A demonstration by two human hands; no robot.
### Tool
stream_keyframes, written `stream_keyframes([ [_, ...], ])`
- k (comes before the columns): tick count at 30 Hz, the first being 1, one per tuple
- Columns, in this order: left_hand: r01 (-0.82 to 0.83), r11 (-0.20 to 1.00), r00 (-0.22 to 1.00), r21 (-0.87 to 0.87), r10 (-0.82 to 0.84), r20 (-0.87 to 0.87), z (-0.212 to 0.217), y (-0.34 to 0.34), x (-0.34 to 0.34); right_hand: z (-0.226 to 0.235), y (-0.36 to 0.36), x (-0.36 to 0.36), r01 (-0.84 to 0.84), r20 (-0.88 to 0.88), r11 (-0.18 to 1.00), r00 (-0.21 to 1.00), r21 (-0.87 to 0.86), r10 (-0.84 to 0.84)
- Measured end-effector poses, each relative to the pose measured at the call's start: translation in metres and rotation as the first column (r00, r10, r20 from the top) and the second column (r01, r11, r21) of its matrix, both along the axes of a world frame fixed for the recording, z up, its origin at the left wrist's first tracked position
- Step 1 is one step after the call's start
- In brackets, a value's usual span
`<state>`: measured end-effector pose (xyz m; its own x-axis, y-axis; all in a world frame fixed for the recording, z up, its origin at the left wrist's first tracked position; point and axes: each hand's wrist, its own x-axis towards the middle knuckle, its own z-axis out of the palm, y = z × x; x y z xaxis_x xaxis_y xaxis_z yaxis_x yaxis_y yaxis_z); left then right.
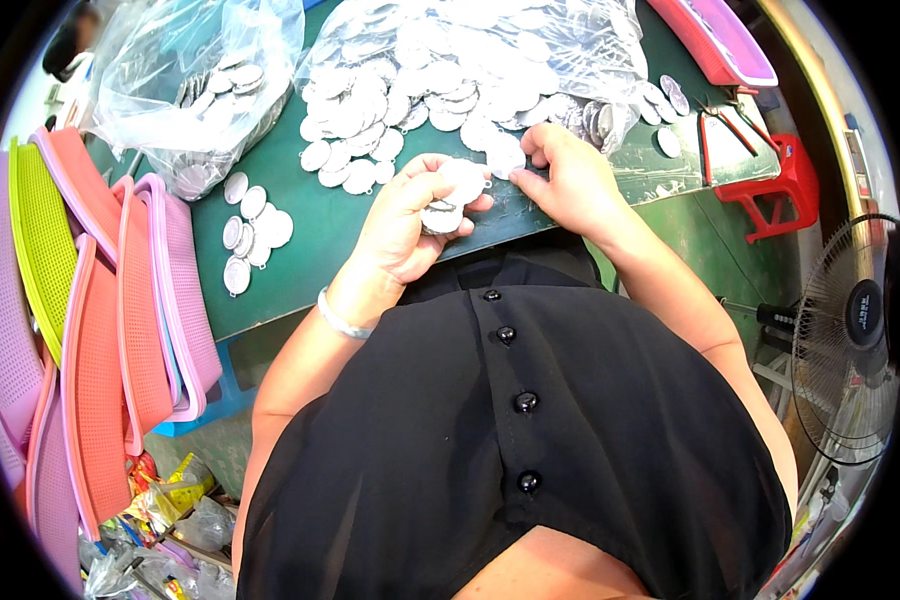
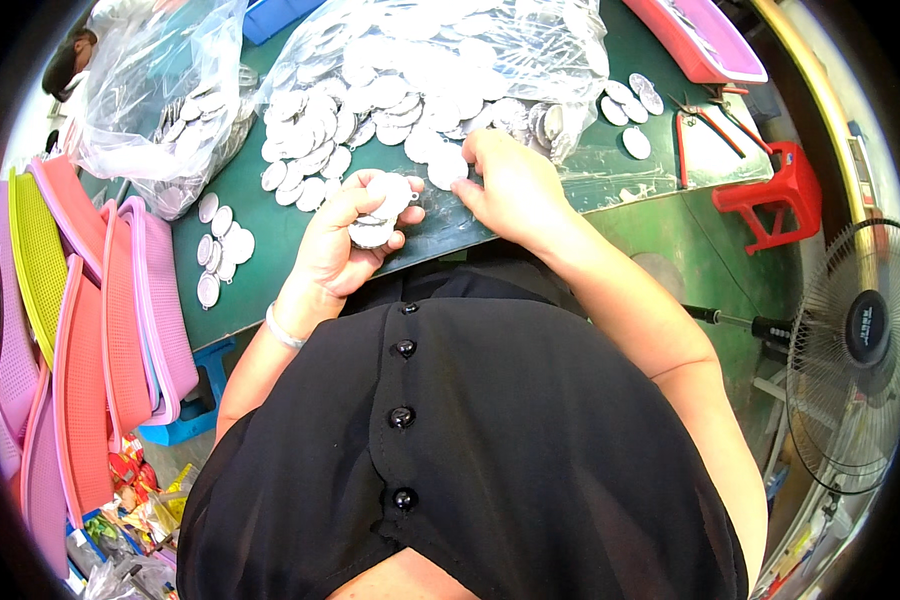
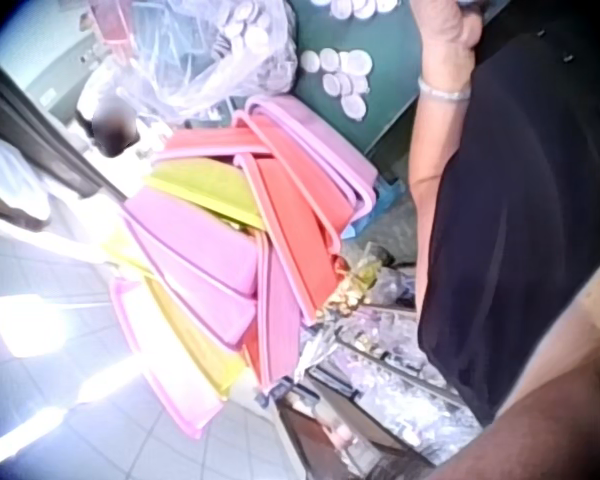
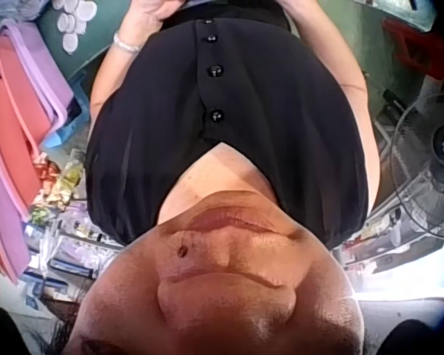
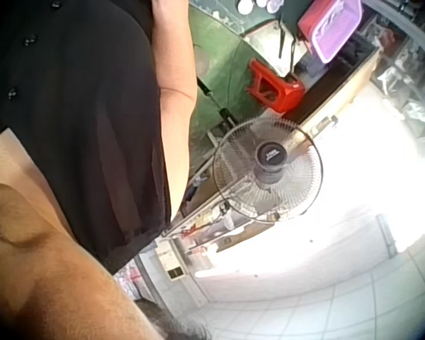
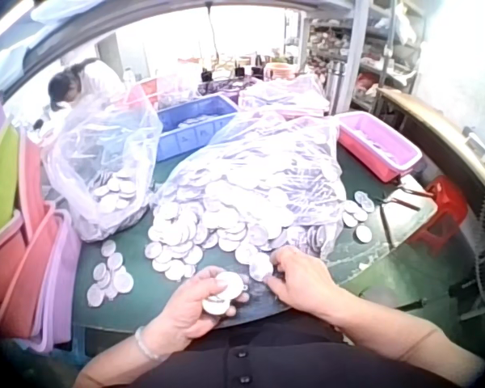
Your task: The person sorts small circular metal disks from a large plastic bag by hand. They use a pair of snips to trim small protruding pieces from some disks and then place them into a separate container.
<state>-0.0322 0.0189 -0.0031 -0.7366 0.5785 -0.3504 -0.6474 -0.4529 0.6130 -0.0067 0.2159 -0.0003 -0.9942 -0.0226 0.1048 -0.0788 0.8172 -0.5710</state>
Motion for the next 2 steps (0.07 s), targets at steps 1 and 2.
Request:
stream_keyframes([
  [1, 0.007, 1.000, 1.000, -0.009, -0.008, -0.022, 0.0000, -0.0007, -0.0002, 0.0014, 0.0000, -0.0004, 0.015, 0.033, 1.000, 0.999, -0.023, -0.014],
  [2, 0.015, 1.000, 0.999, -0.018, -0.015, -0.044, -0.0001, -0.0021, -0.0007, 0.0014, -0.0002, -0.0004, 0.014, 0.034, 1.000, 0.999, -0.022, -0.013],
])
